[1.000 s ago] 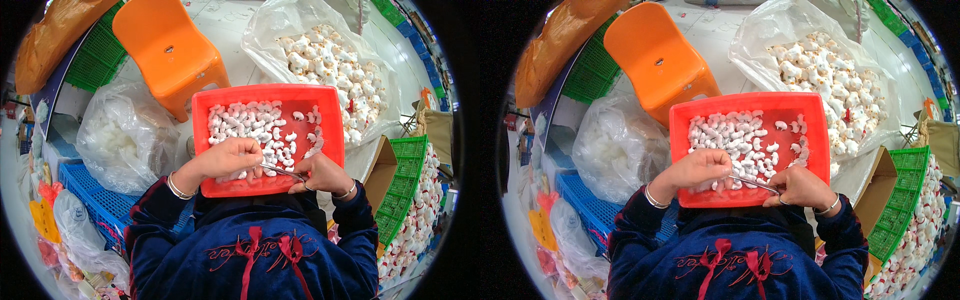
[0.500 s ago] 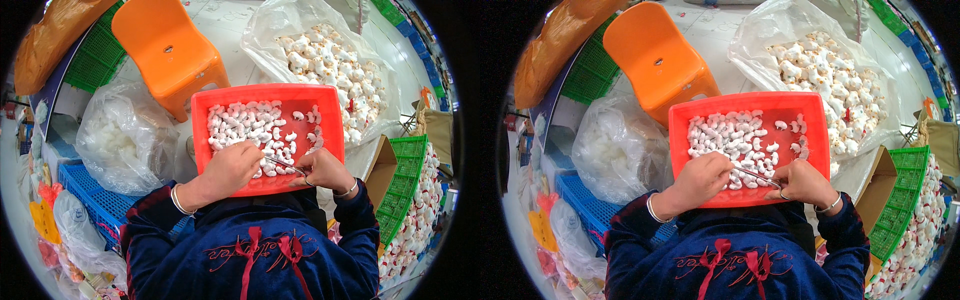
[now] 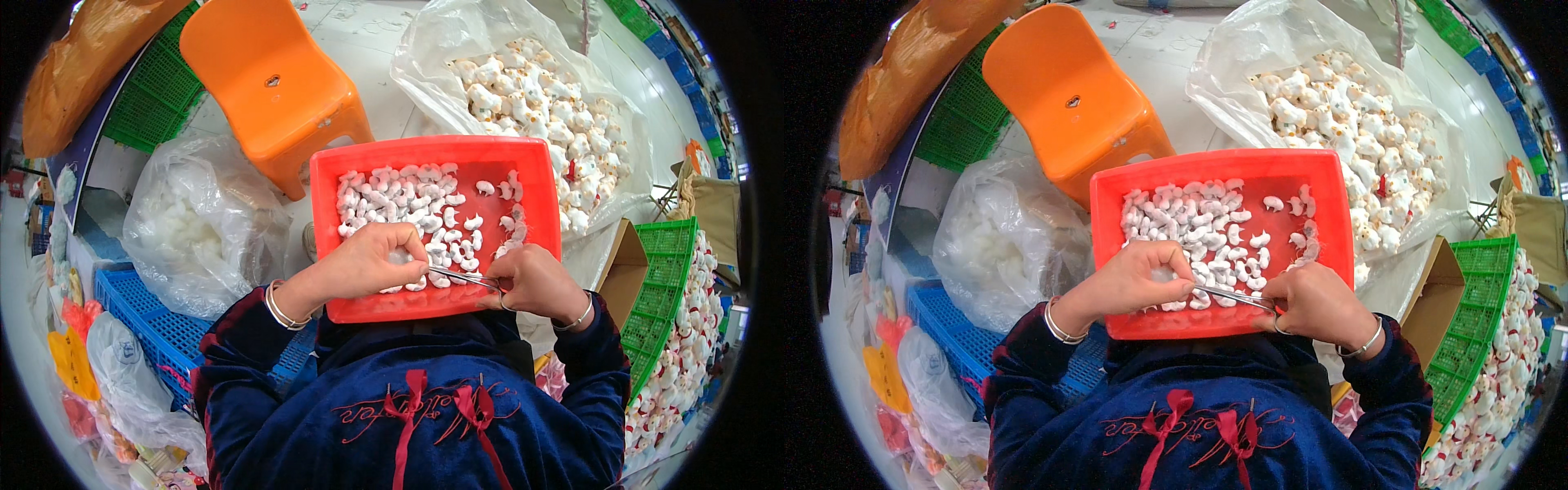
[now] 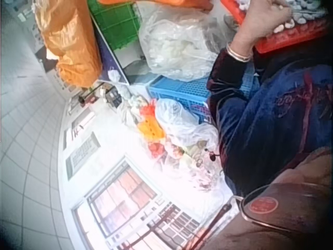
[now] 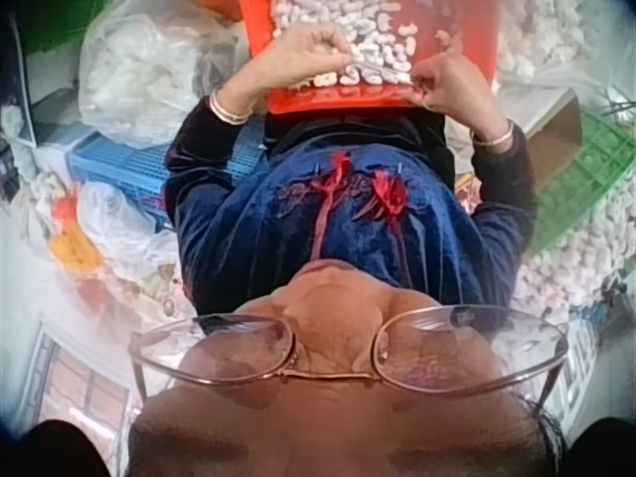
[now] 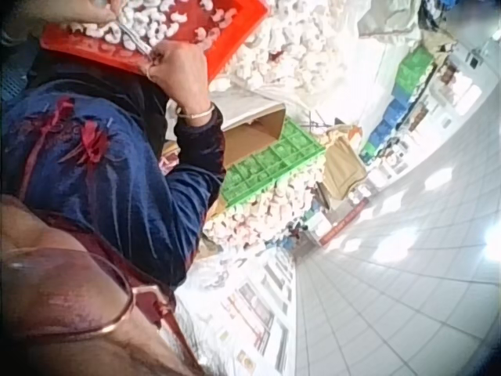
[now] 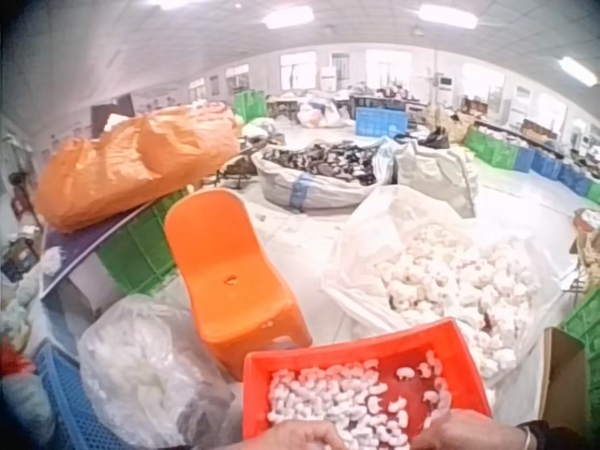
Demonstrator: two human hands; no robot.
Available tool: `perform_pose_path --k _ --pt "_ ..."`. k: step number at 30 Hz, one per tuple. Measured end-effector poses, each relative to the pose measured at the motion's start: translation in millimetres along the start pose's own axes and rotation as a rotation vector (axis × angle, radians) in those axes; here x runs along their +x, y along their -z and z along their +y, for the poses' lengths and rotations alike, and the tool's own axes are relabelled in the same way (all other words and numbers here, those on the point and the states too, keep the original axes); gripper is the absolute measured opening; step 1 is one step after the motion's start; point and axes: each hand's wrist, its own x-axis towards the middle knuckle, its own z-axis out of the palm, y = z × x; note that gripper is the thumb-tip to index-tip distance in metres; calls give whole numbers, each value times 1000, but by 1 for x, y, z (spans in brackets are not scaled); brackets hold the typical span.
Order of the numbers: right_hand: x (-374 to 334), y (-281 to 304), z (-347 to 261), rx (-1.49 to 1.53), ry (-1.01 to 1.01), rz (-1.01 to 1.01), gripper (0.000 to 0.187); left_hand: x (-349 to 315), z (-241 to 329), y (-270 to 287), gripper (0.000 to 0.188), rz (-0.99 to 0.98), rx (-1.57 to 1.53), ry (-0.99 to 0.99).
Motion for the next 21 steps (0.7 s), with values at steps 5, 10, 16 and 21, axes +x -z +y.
perform_pose_path --k 5,10,16,21 --pt "-1 5 0 159 -59 -65 37 -3 11 -1 9 118 247 -149" --pt "0 1 0 236 -71 -88 40 -6 9 -6 11 194 411 -173" --pt "-12 8 15 153 -155 -73 41 -22 1 24 8 374 394 -58" --pt "-9 12 11 204 -178 -89 42 -3 11 5 22 264 361 -285"
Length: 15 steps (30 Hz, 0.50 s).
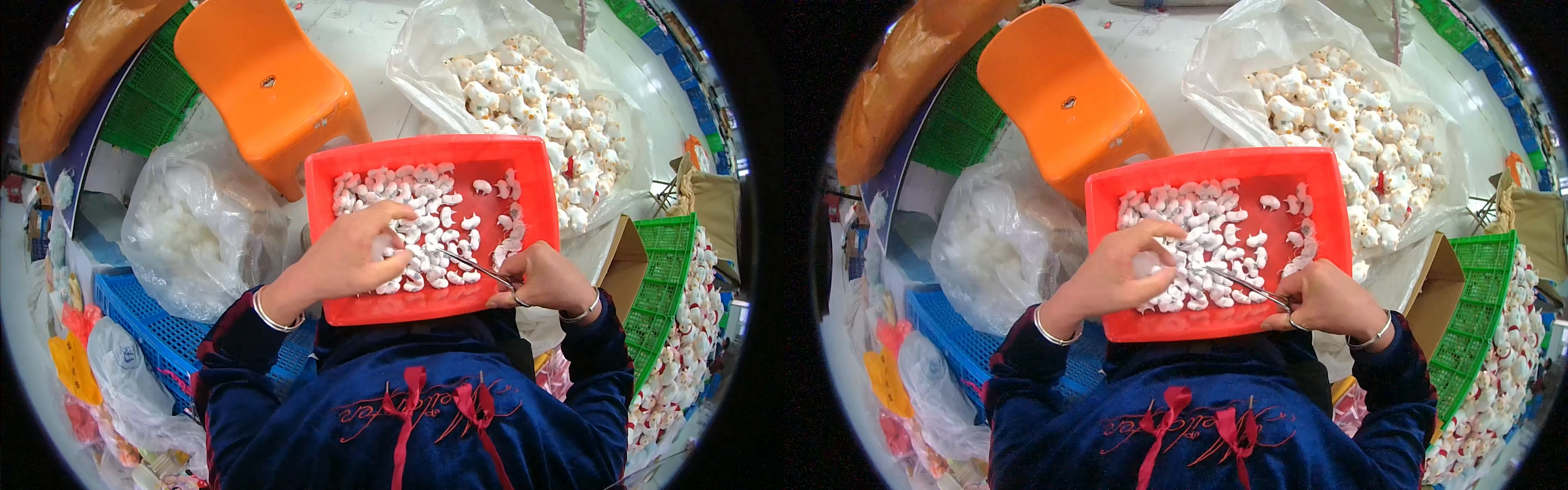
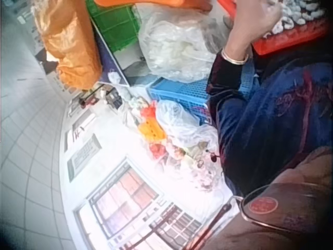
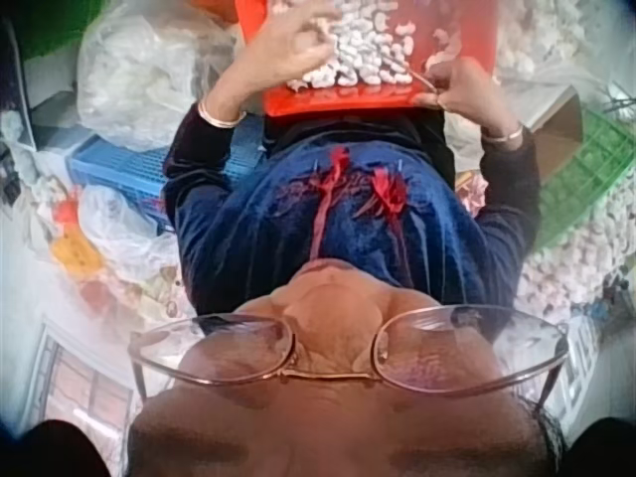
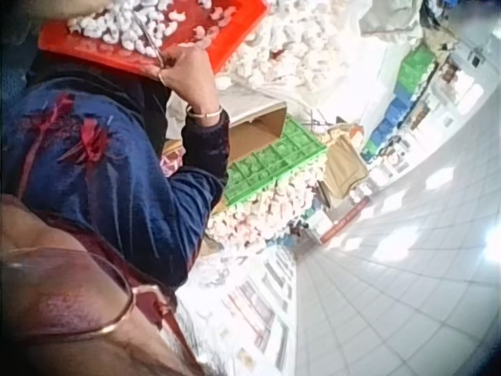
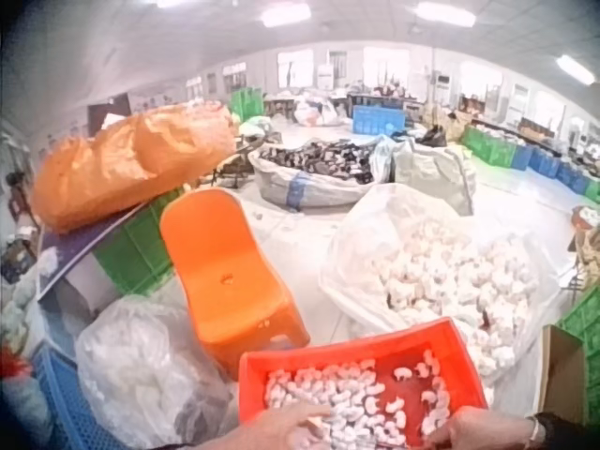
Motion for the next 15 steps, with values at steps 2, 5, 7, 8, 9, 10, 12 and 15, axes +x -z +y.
perform_pose_path --k 2,5,7,8,9,10,12,15 --pt "2 3 0 -3 11 -8 41 8 3 -11 28 -46 -29 -72" --pt "4 6 -3 -2 39 -33 41 16 -1 -16 30 -204 10 -98" --pt "5 6 -4 13 46 -53 42 22 -11 -17 24 -283 84 -151" --pt "6 6 -2 25 41 -68 43 22 -12 -16 20 -282 37 -79" --pt "7 6 -1 39 37 -83 44 23 -10 -13 17 -280 -10 -6" --pt "7 5 -1 70 31 -91 44 23 -9 -11 14 -278 -56 68" --pt "8 3 1 132 16 -108 44 21 -10 -10 9 -232 -36 23" --pt "7 -1 5 165 14 -168 42 16 -10 -8 6 -231 -56 33"
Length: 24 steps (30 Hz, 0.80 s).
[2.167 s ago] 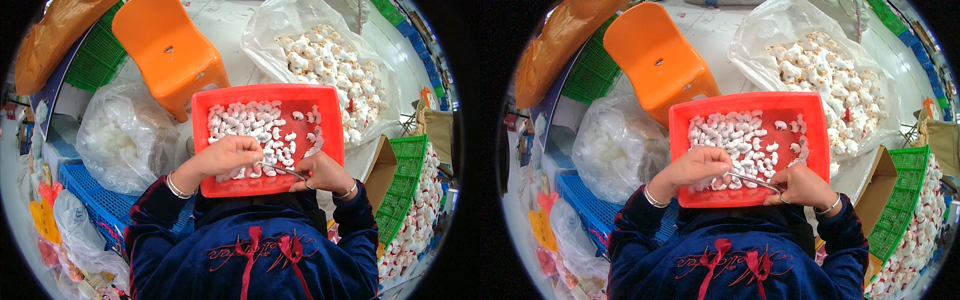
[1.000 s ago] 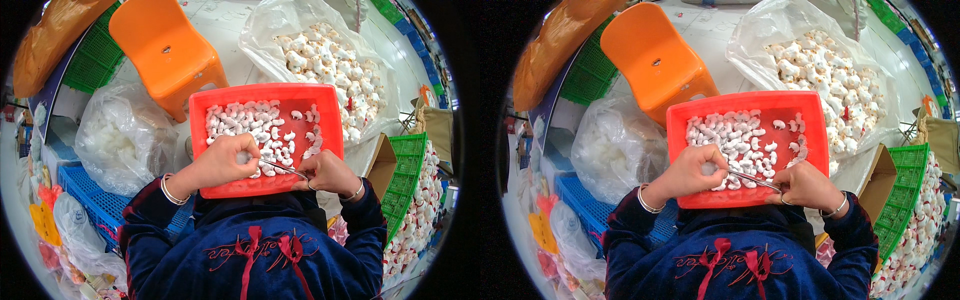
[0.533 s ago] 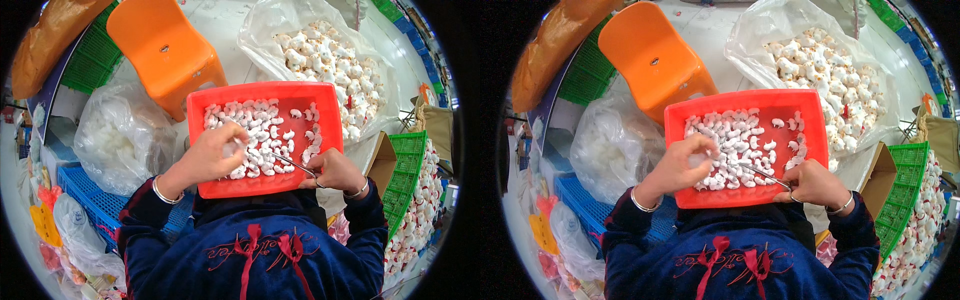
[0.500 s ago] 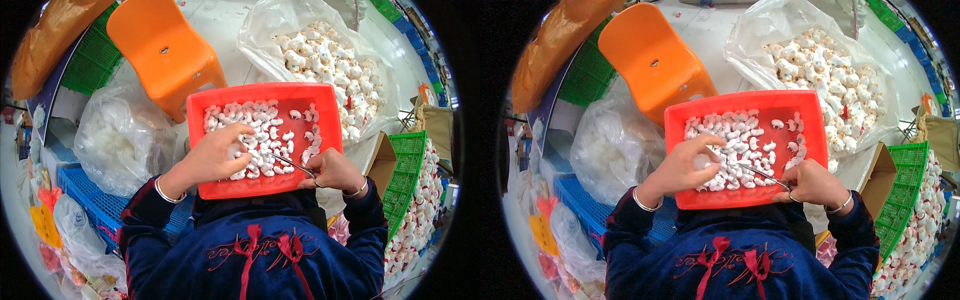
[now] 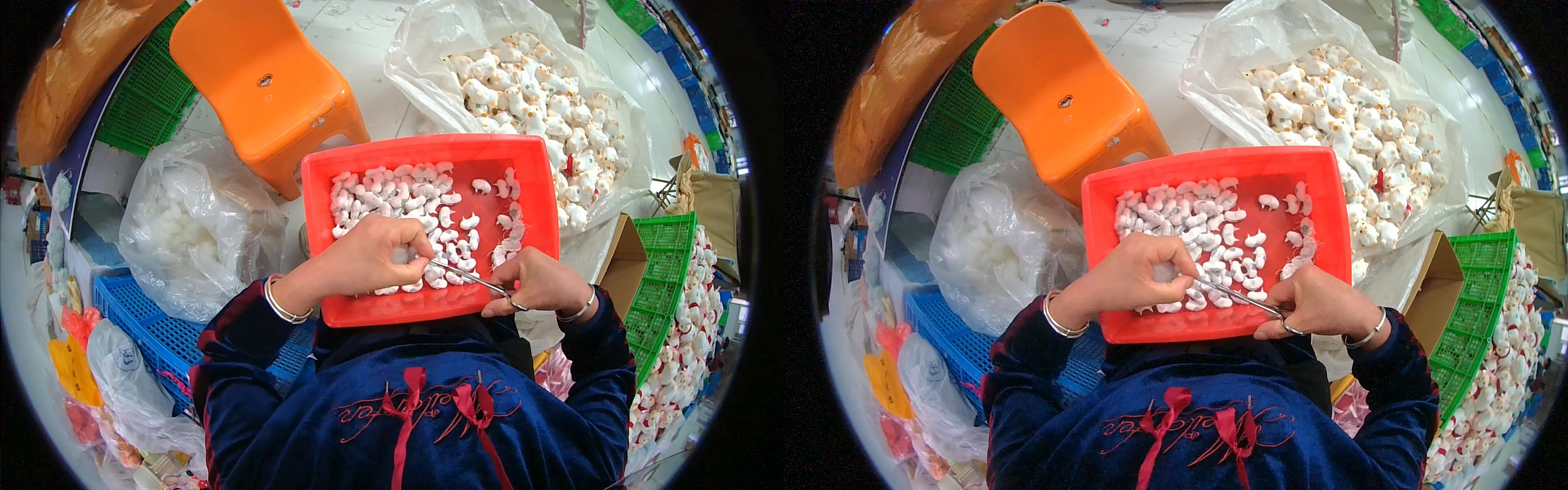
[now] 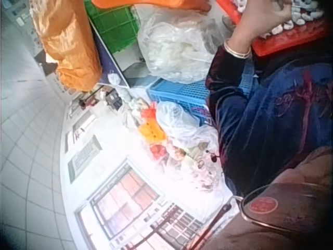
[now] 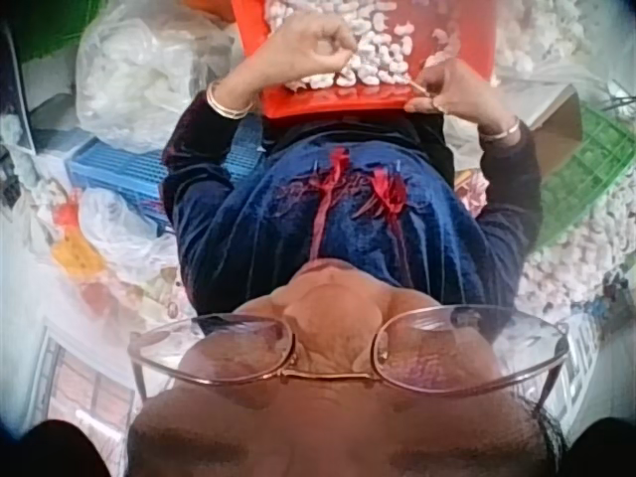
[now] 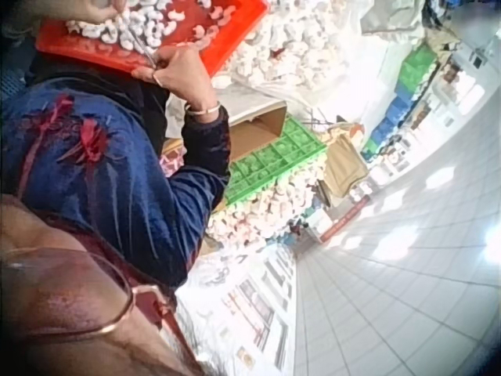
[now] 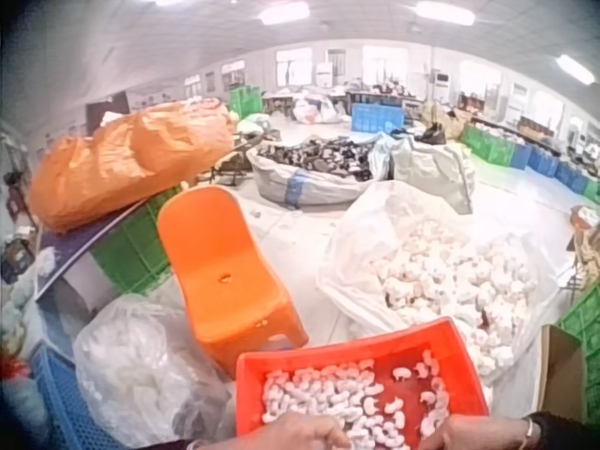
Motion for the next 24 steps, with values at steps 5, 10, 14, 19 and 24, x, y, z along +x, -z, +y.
perform_pose_path --k 5,10,14,19,24 --pt "-3 3 20 126 -38 -6 39 -13 -8 14 7 163 -42 91" --pt "-2 1 26 213 -95 -30 31 -10 -6 14 20 247 -72 54" --pt "-1 3 19 224 -106 -49 32 1 -6 -3 22 174 -22 -72" --pt "-3 4 20 220 -103 -58 33 0 -10 0 18 3 -37 110" --pt "0 1 17 133 -38 -19 43 -3 -8 5 17 4 -273 341"
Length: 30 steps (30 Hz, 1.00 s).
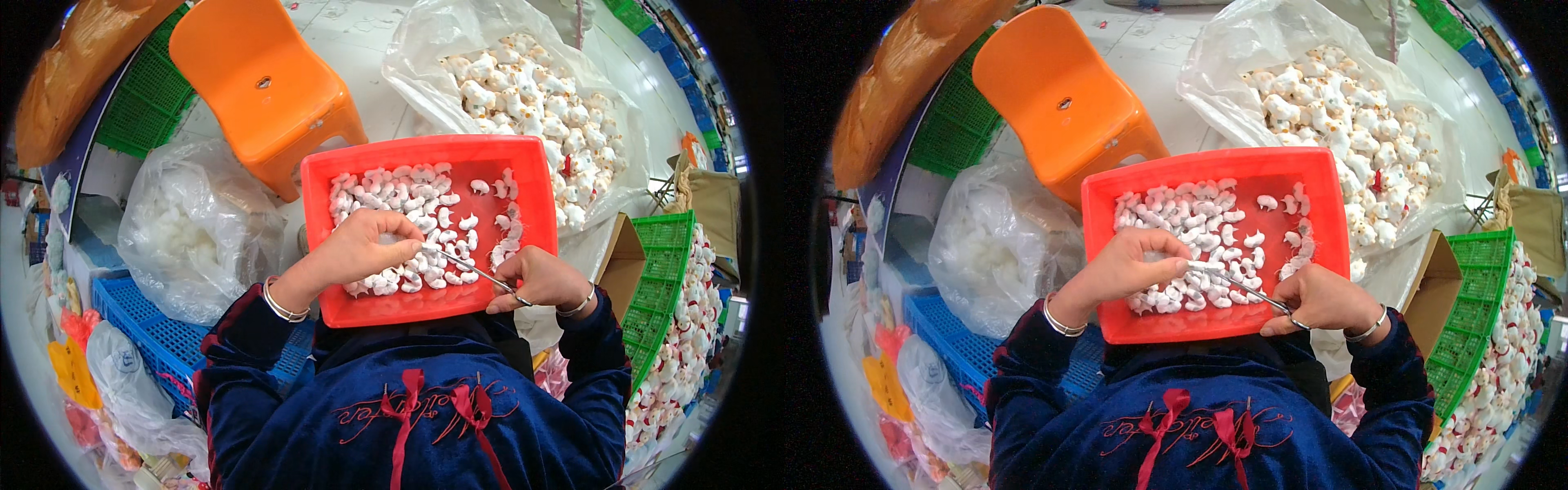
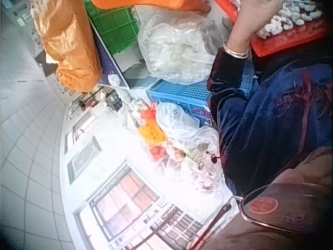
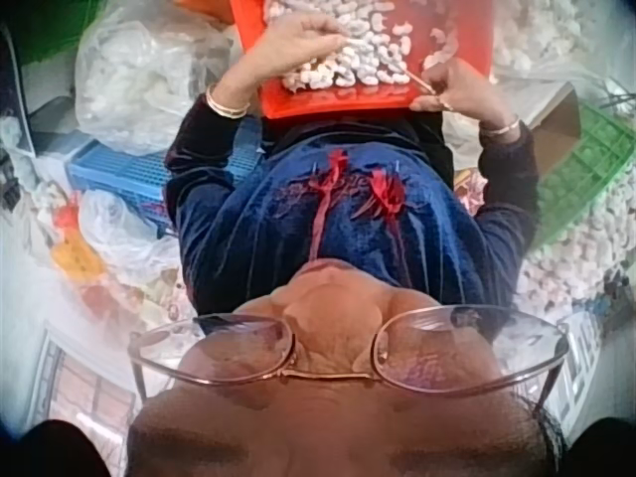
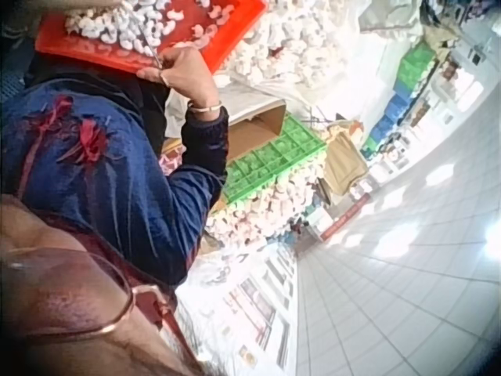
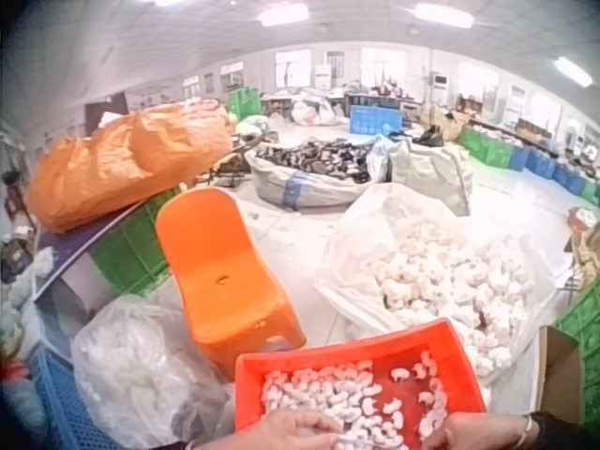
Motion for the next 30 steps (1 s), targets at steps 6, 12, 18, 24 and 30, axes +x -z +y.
perform_pose_path --k 6,12,18,24,30 --pt "4 -3 -12 -137 82 71 46 1 -6 -3 14 66 -20 32" --pt "9 -14 2 -68 122 104 47 -4 1 -4 11 156 -166 20" --pt "17 -31 1 -20 175 140 47 -5 -18 -29 6 270 -127 -293" --pt "17 -35 -6 -159 209 129 43 -7 -20 -21 7 160 -315 -245" --pt "16 -38 -3 -107 205 172 46 -3 -22 -21 7 317 -385 -148"
